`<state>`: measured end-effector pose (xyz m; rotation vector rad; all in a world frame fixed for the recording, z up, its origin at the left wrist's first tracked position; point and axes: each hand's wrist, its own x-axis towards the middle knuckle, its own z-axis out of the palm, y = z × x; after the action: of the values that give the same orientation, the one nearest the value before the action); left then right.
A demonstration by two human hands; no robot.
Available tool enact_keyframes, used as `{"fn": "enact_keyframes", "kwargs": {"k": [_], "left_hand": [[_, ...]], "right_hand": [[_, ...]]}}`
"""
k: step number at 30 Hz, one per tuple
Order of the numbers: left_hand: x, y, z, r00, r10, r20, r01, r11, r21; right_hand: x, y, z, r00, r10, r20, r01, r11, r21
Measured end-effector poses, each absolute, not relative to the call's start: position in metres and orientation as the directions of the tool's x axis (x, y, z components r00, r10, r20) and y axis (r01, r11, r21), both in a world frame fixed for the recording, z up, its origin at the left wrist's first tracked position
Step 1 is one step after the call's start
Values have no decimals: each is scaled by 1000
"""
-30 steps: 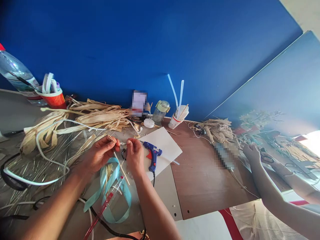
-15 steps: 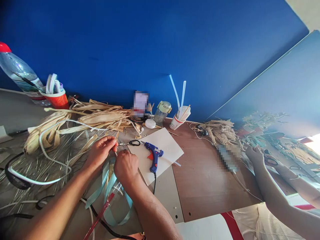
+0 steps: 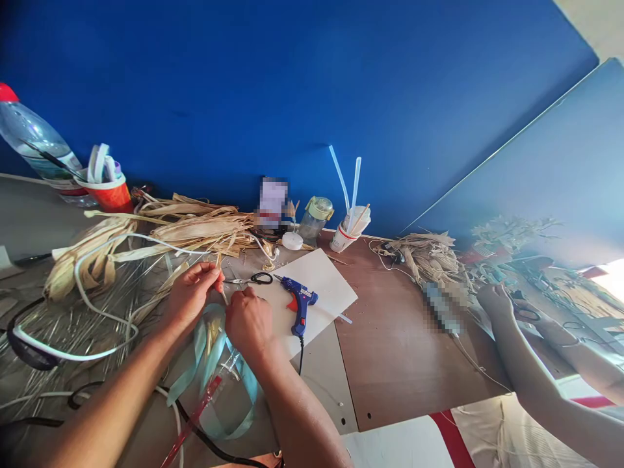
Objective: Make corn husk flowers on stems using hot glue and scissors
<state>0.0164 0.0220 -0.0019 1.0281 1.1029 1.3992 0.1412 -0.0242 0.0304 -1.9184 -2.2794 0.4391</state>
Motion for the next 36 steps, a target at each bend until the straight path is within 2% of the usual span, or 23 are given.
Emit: {"fn": "enact_keyframes", "kwargs": {"k": [4, 7, 11, 15, 19, 21, 24, 28, 31, 36], "left_hand": [[16, 21, -1, -87, 996, 7, -181, -23, 983], [15, 21, -1, -85, 996, 11, -178, -26, 984], [16, 21, -2, -97, 995, 25, -167, -41, 985], [18, 21, -3, -105, 994, 18, -130, -32, 991], [18, 20, 0, -105, 994, -1, -148, -15, 989], [18, 18, 4, -97, 995, 1, -145, -16, 989], [18, 15, 10, -40, 999, -1, -96, -3, 995], [21, 12, 10, 163, 984, -69, -23, 74, 997], [25, 13, 6, 267, 957, -111, -4, 116, 993], [26, 13, 5, 305, 944, -123, 8, 127, 992]], "right_hand": [[132, -25, 28, -234, 969, -84, 946, 207, -250], [133, -24, 27, -193, 976, -102, 949, 159, -272], [152, -20, 29, -63, 995, -78, 916, 27, -401], [176, -16, 30, -11, 998, -67, 852, -25, -523], [190, -13, 34, -88, 995, -54, 726, 27, -687], [192, -11, 36, -57, 998, -2, 677, 37, -735], [191, -10, 37, 2, 1000, 22, 633, 16, -774], [182, -11, 34, 9, 998, 59, 556, 44, -830], [175, -12, 35, 10, 991, 132, 566, 103, -818], [170, -15, 43, -106, 987, 122, 606, 162, -779]]}}
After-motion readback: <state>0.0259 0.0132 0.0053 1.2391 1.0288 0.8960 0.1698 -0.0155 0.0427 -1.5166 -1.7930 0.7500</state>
